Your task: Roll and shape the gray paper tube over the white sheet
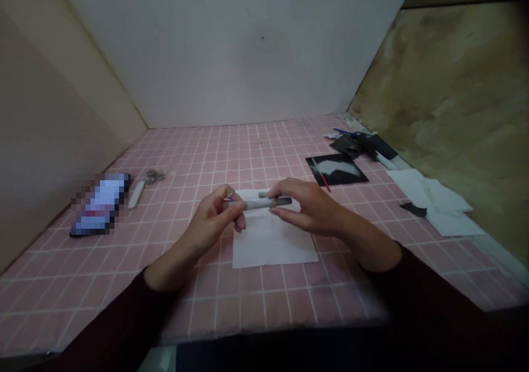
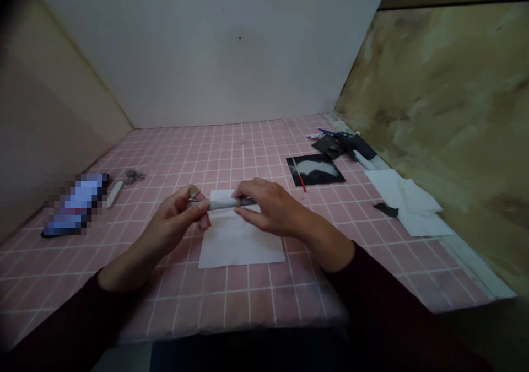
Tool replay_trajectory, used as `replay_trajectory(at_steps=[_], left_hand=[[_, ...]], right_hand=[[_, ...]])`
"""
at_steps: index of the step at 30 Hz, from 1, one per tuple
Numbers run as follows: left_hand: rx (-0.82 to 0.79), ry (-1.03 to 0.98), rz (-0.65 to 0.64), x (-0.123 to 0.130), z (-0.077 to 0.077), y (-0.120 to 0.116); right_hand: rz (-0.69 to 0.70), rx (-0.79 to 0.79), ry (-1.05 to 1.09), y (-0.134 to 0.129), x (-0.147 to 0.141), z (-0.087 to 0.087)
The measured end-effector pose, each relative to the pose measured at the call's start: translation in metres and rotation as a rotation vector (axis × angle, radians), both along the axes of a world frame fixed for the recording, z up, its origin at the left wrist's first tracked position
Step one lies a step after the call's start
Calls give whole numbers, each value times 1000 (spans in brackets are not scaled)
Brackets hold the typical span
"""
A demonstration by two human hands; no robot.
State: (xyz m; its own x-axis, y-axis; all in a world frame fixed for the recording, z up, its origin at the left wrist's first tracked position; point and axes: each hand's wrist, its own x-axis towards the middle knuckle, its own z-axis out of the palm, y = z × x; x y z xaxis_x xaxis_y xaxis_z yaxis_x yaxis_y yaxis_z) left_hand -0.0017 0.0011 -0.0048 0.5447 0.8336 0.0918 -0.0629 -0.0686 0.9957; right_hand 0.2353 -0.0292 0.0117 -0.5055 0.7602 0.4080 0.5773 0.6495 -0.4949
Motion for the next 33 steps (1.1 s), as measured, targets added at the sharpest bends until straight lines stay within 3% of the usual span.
replay_trajectory(at_steps=[5, 10, 17, 22, 29, 33], left_hand=[[-91, -8, -70, 4, -2, -3], [-125, -37, -86, 6, -4, -3], [38, -47, 34, 1, 1, -2], [-12, -13, -94, 7, 2, -8], [138, -10, 24, 3, 3, -4], [293, 119, -57, 2, 0, -10]], right_hand=[[22, -12, 8, -6, -11, 0], [18, 75, 28, -6, -14, -4], [-34, 79, 65, 1, -2, -2], [18, 121, 42, -3, -16, -6], [-27, -20, 103, 0, -1, 1], [71, -188, 160, -2, -2, 3]])
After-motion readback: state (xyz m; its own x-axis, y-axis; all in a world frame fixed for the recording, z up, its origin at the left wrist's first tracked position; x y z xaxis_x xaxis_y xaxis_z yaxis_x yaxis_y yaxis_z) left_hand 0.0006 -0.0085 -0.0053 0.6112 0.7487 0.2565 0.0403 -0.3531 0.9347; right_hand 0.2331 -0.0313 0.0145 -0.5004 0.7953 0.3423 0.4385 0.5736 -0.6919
